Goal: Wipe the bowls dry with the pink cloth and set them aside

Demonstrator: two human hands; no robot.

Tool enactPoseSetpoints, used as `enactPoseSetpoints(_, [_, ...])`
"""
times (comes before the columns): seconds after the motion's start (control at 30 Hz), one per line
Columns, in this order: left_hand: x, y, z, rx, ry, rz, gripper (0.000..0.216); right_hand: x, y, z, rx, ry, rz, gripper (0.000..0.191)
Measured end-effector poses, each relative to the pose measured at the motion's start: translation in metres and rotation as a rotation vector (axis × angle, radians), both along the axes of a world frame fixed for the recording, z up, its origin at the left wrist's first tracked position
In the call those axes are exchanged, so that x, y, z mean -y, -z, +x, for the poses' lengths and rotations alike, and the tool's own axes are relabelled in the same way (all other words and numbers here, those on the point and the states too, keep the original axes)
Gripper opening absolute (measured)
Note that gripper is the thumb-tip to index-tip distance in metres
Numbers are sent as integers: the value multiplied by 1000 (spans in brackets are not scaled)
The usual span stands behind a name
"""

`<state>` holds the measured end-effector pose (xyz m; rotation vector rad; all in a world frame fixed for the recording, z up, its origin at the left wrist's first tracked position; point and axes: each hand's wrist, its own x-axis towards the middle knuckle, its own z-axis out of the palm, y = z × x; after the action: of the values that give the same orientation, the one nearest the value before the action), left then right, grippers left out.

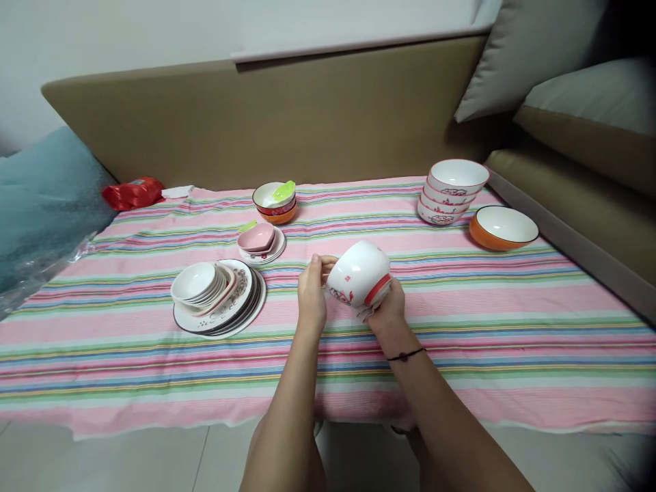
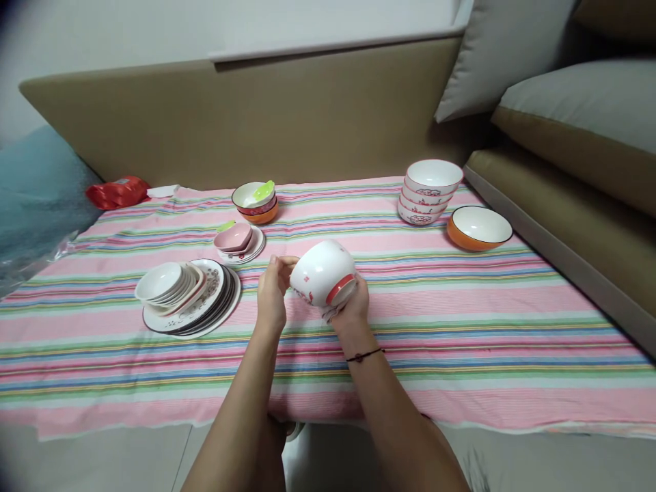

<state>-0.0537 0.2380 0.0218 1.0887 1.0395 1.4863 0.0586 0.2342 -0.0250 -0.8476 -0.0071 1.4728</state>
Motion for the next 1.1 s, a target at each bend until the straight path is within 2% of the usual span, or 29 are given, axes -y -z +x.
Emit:
enactPoseSetpoints(0.13, [-1, 3, -2, -73, -61, -93, 54, -4, -4, -1, 290, 104, 226, 42])
enactPoseSetpoints(0.23, [-2, 14, -3, -162, -199, -171, 55, 2, -10, -6, 743, 109, 476, 42])
enactPoseSetpoints(0.33, [-3, 24, -1, -238, -325, -163, 57, 17, -17, -13, 1285, 31, 753, 42])
enactPoseSetpoints(0.4, [-3, 25, 1, -196, -346, -202, 53, 24, -21, -16, 1570, -23, 903, 45])
enactPoseSetpoints(0.47, [-3, 22, 4, -73, -357, -276, 48, 24, -22, -18, 1685, 2, 914, 47])
enactPoseSetpoints(0.57, [-6, 14, 7, 150, -421, -346, 43, 14, -17, -15, 1488, 125, 725, 45])
enactPoseSetpoints(0.67, [-9, 9, 5, 273, -474, -354, 42, 8, -10, -11, 1258, 121, 597, 48])
enactPoseSetpoints(0.73, [-10, 9, 3, 278, -486, -354, 39, 11, -11, -11, 1289, 89, 630, 48])
enactPoseSetpoints(0.83, [-9, 10, 0, 290, -486, -366, 34, 21, -19, -10, 1484, 22, 795, 47])
enactPoseSetpoints(0.9, [-8, 11, -1, 334, -473, -373, 32, 25, -24, -9, 1519, -27, 868, 47])
enactPoseSetpoints(0.97, [-9, 11, -1, 379, -465, -368, 31, 23, -25, -6, 1393, -56, 833, 45])
enactPoseSetpoints(1.1, [-12, 10, -3, 433, -487, -380, 29, 11, -20, -2, 900, -77, 617, 46])
